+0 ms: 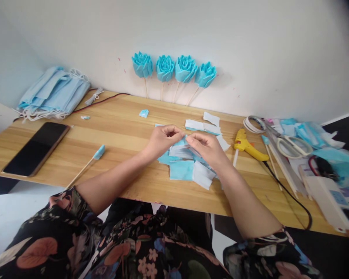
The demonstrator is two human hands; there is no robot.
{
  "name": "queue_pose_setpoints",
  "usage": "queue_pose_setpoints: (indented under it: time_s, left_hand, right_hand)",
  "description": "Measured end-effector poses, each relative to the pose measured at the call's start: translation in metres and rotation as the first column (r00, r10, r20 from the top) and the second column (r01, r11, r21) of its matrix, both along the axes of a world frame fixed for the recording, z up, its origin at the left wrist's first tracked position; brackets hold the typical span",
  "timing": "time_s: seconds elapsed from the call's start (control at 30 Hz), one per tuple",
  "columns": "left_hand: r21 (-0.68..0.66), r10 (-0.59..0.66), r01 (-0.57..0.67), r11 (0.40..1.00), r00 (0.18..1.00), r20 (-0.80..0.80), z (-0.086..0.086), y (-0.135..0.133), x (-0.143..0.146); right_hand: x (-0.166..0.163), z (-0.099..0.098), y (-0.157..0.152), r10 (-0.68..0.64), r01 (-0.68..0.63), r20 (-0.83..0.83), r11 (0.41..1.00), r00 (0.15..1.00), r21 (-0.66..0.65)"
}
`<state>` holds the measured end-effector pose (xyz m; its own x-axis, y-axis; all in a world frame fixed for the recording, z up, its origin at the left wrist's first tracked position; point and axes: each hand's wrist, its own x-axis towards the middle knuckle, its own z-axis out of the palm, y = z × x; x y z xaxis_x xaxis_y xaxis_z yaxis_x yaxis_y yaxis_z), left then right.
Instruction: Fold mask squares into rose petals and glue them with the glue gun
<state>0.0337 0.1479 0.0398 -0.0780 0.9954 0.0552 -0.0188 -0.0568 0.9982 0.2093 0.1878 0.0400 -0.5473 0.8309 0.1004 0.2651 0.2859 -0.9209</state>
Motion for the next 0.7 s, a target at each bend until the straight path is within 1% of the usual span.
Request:
queue_pose_setpoints:
  time_s: [0.07,0.17,0.3,0.47,0.53,0.7]
  left_hand:
    - [0.021,0.005,-0.005,1.0,1.0,-0.026,0.0,0.0,0.001]
    - [0.027,-0.002,0.002,1.0,1.0,0.006,-0.002,0.001,0.0]
    - [0.012,-0.009,0.009,1.0,0.997,0.071,-0.005,0.004,0.0]
    - [-0.053,-0.1,0.104,0.993,0.992,0.071,-0.006,0.003,0.0]
    - [-0.065,-0.117,0.121,0.991,0.991,0.064,-0.006,0.003,0.0]
    - [-0.066,-0.097,0.099,0.993,0.995,0.034,-0.006,0.004,-0.002]
  right_hand:
    - [-0.001,-0.001,0.0,0.004,-0.004,0.027,1.0,1.0,0.009]
    - [0.0,-0.005,0.001,-0.047,0.045,0.05,0.998,0.998,0.053]
    - [0.003,-0.005,0.005,-0.141,0.142,-0.036,0.99,0.989,0.026]
    - [0.007,0.0,0.01,-0.221,0.224,-0.099,0.974,0.97,0.026]
    - [0.007,0.001,0.011,-0.228,0.232,-0.111,0.972,0.967,0.026]
    - [0.006,0.002,0.01,-0.197,0.2,-0.096,0.98,0.976,0.023]
